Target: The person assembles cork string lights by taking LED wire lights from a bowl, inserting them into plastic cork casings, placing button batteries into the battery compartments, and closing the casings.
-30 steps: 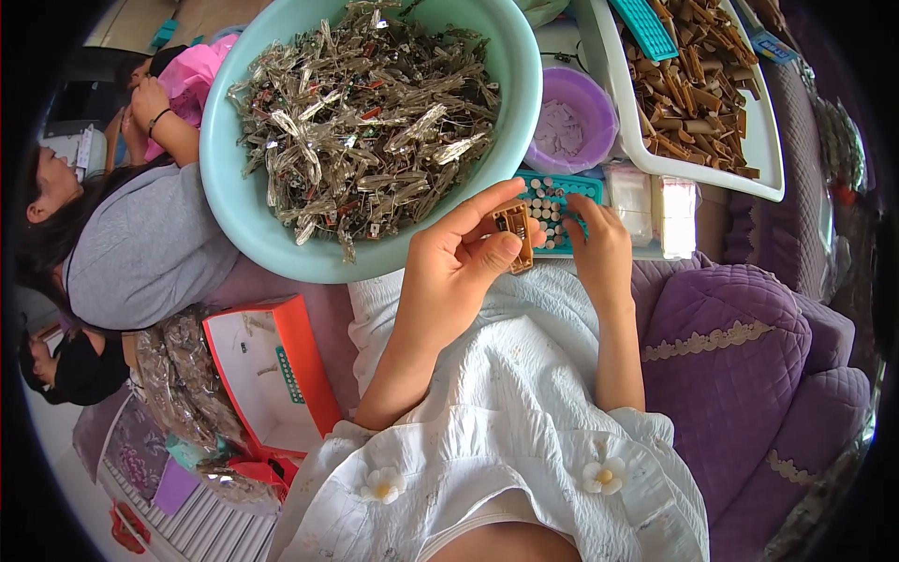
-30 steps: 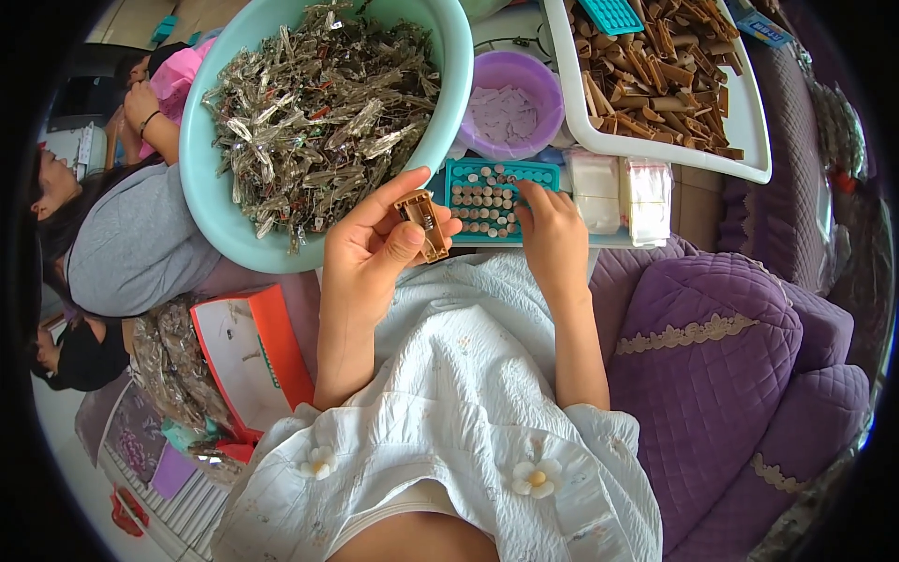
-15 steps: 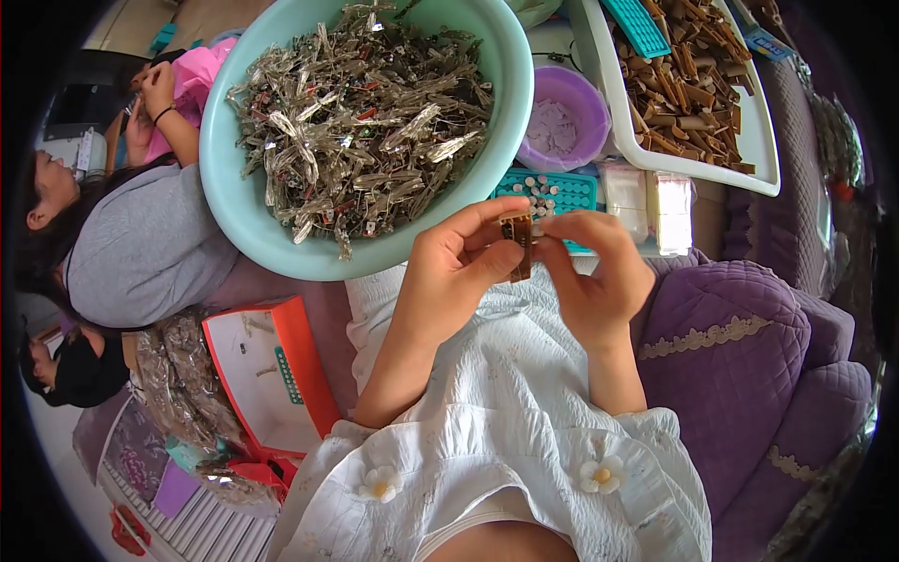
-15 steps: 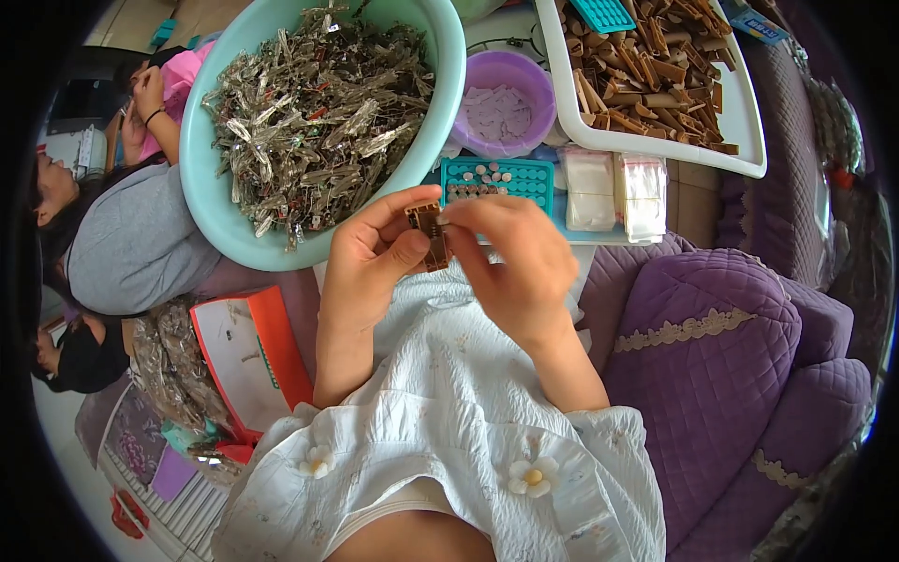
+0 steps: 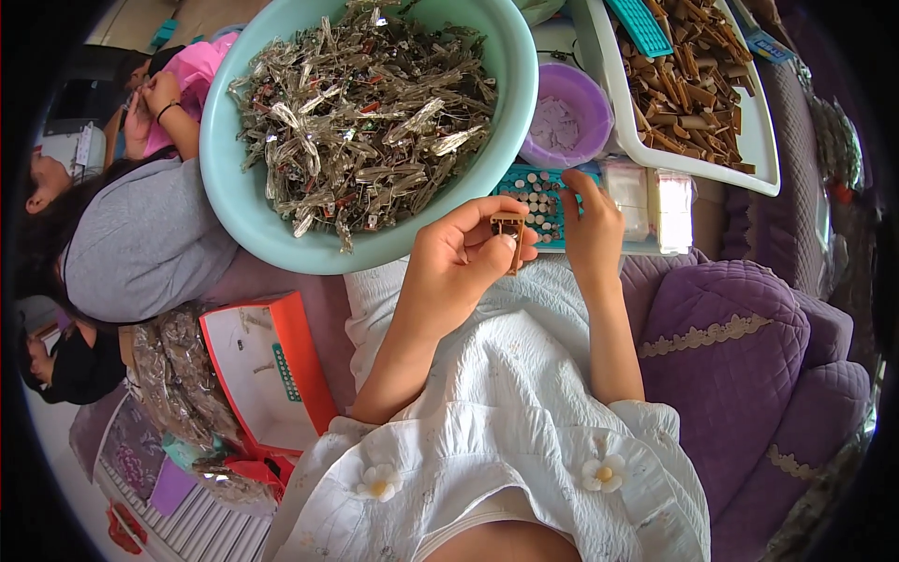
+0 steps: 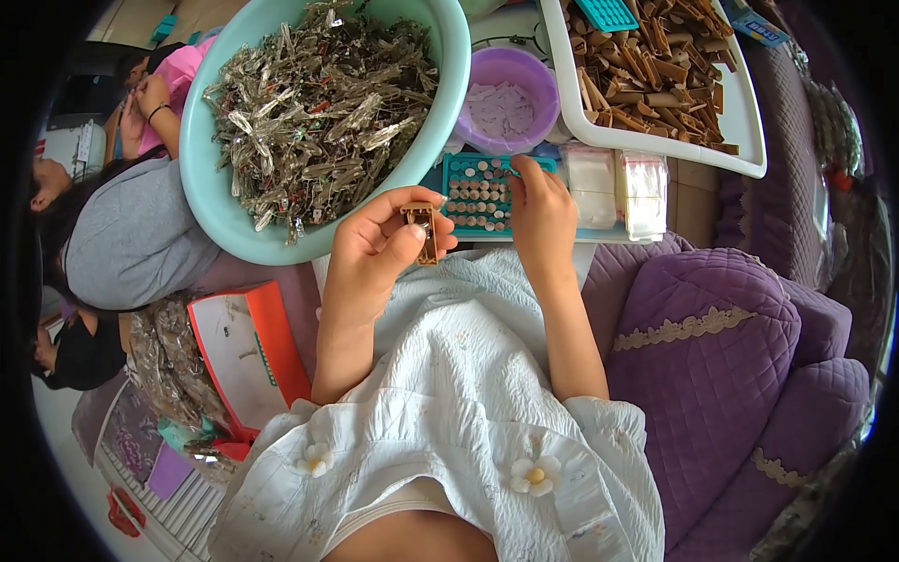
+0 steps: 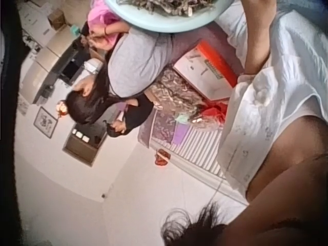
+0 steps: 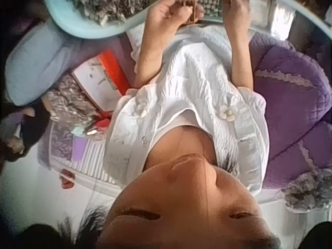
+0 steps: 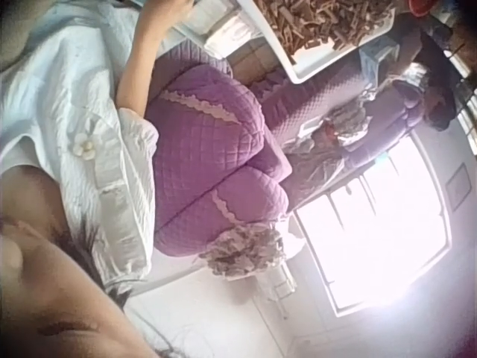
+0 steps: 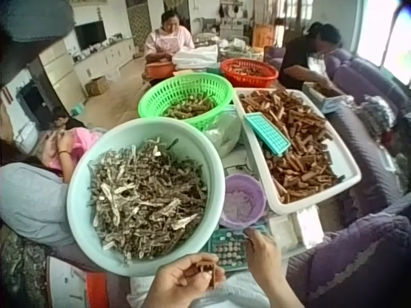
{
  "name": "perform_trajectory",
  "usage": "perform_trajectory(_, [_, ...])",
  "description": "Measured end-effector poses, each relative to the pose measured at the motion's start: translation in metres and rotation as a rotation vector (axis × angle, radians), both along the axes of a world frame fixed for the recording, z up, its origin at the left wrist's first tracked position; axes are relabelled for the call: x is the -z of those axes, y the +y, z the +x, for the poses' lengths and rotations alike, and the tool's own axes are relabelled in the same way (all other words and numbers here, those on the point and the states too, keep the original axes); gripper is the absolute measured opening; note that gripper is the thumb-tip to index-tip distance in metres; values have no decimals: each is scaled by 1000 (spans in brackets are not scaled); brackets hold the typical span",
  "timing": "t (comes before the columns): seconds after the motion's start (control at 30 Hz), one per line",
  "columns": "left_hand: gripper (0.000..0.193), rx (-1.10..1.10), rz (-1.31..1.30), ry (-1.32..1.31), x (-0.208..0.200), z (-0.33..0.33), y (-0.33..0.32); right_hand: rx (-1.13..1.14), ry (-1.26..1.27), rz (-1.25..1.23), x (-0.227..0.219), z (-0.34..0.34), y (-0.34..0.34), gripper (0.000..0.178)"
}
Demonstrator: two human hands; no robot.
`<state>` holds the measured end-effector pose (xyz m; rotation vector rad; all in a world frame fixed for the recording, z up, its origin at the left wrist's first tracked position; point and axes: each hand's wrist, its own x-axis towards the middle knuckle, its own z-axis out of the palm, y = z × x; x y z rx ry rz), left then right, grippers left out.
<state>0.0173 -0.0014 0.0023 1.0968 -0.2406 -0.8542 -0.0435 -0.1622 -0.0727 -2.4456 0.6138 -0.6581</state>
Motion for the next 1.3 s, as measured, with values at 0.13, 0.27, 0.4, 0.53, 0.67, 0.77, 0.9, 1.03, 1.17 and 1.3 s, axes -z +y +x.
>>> perform_trajectory(0.13, [25, 6, -33, 35, 2, 0, 0, -52, 80, -37, 8, 5, -3, 14])
perform_trajectory(0.27, [30, 41, -25, 64, 3, 1, 2, -66, 74, 52, 8, 3, -6, 16])
perform_trajectory(0.4, [33, 60, -13, 70, 2, 0, 0, -48, -65, 241, -9, -5, -3, 17])
perform_trajectory(0.53, [33, 75, 9, 44, 3, -3, 0, -93, -392, 466, -51, -17, 24, 21])
perform_trajectory(0.67, [29, 98, 25, 27, 4, -4, -2, -308, -428, 294, -64, -16, 38, 20])
perform_trajectory(0.77, [27, 104, 50, -28, 9, -5, -2, -384, -360, 220, -67, -16, 35, 21])
perform_trajectory(0.9, [24, 40, 7, 39, 3, -8, 0, -390, -309, 421, -66, -21, 28, 20])
perform_trajectory(1.03, [22, 13, 7, -39, 1, -6, 5, 70, -446, 575, -33, -23, 10, 15])
perform_trajectory(1.17, [22, 9, 17, -52, 4, -3, 9, 95, -63, 424, -10, -14, 9, 18])
perform_trajectory(1.3, [22, 24, 22, -33, 4, -3, 10, -44, 60, 142, 6, -6, 5, 20])
